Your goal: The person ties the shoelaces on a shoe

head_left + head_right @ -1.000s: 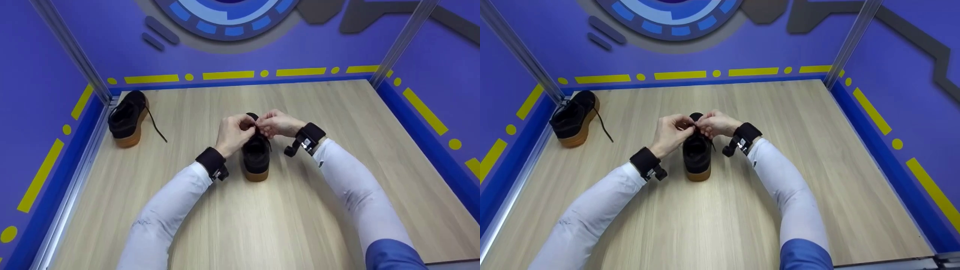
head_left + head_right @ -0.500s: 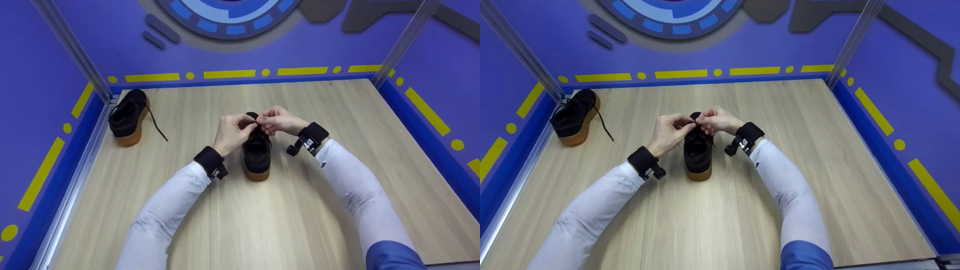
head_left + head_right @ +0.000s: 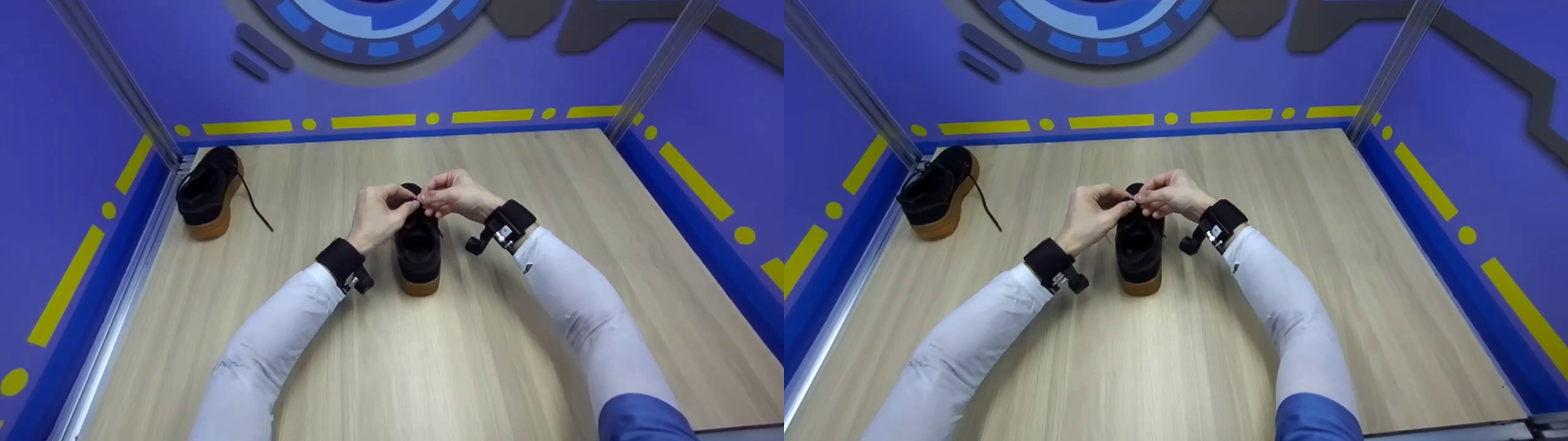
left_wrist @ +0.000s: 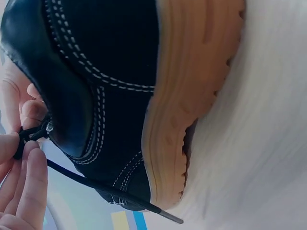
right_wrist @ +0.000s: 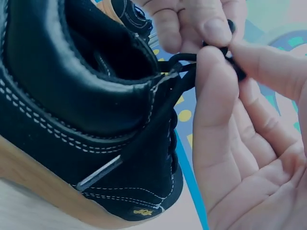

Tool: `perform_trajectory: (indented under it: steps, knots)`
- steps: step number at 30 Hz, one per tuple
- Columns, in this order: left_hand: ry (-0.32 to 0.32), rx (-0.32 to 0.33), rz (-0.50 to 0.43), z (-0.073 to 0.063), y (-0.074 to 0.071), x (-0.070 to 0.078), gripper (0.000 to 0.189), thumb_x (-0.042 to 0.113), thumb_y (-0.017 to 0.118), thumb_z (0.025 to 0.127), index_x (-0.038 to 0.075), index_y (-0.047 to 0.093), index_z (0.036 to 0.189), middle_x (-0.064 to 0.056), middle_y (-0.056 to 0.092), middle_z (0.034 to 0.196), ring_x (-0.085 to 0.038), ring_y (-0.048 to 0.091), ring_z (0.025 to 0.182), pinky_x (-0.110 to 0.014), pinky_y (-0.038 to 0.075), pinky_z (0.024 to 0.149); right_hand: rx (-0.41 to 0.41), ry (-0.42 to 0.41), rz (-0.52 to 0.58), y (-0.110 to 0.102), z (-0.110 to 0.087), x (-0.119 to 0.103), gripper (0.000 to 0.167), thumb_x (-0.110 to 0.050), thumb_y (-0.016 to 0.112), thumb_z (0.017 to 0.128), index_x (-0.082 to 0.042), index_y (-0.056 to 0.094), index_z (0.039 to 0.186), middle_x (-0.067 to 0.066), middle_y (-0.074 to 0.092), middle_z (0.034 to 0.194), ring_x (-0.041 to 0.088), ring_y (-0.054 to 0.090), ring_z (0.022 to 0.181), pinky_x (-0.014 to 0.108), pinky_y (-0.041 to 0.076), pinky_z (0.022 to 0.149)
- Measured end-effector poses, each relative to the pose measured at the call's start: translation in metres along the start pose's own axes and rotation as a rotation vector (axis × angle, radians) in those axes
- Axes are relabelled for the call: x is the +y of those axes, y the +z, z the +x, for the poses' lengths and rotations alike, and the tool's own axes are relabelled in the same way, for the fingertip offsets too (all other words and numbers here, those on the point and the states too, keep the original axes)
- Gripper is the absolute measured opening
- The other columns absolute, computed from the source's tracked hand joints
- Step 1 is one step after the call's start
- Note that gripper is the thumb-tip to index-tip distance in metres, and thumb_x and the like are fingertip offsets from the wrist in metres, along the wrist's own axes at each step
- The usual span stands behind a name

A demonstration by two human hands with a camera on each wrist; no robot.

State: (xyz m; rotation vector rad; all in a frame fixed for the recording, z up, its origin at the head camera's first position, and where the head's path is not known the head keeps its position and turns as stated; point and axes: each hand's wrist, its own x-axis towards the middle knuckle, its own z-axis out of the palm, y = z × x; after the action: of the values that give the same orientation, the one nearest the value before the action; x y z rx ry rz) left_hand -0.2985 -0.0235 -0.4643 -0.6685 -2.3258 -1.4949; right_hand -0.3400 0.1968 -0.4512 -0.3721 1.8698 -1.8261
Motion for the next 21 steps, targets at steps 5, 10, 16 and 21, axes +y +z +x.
perform_trajectory:
  steps: [5, 10, 16, 21]
  knots:
    - [-0.05, -0.007, -0.027, -0.001, -0.002, 0.0, 0.009, 0.015, 0.08, 0.093, 0.007, 0.082, 0.095, -0.004, 0.081, 0.089, -0.01, 0.073, 0.077, -0.023, 0.056, 0.072, 0.014, 0.0, -0.052, -0.001, -0.004, -0.004, 0.011, -0.004, 0.076, 0.095, -0.003, 0.082, 0.104, 0.006, 0.079, 0.081, 0.012, 0.073, 0.066, 0.026, 0.063, 0.064]
    - [-0.178, 0.014, -0.043, -0.008, -0.008, -0.007, 0.008, 0.012, 0.078, 0.092, 0.005, 0.08, 0.091, -0.006, 0.078, 0.082, -0.011, 0.067, 0.071, -0.021, 0.051, 0.067, 0.062, -0.018, -0.184, -0.009, -0.009, 0.004, 0.022, -0.003, 0.075, 0.096, 0.013, 0.075, 0.111, 0.004, 0.076, 0.076, 0.01, 0.07, 0.063, 0.023, 0.062, 0.063]
    - [-0.513, 0.024, -0.347, -0.018, -0.014, -0.021, 0.006, -0.001, 0.072, 0.095, -0.007, 0.073, 0.095, -0.011, 0.073, 0.083, -0.016, 0.073, 0.072, -0.026, 0.064, 0.071, 0.115, -0.008, -0.202, -0.021, -0.018, 0.025, 0.027, 0.003, 0.069, 0.098, 0.023, 0.066, 0.116, 0.006, 0.074, 0.075, 0.01, 0.066, 0.062, 0.022, 0.059, 0.062]
    - [-0.603, 0.021, -0.463, -0.018, -0.016, -0.025, 0.008, -0.004, 0.072, 0.095, -0.011, 0.072, 0.099, -0.022, 0.075, 0.091, -0.021, 0.075, 0.075, -0.03, 0.065, 0.073, 0.122, -0.028, -0.188, -0.023, -0.02, 0.03, 0.027, 0.004, 0.069, 0.097, 0.023, 0.067, 0.116, 0.007, 0.075, 0.077, 0.01, 0.065, 0.061, 0.022, 0.059, 0.061]
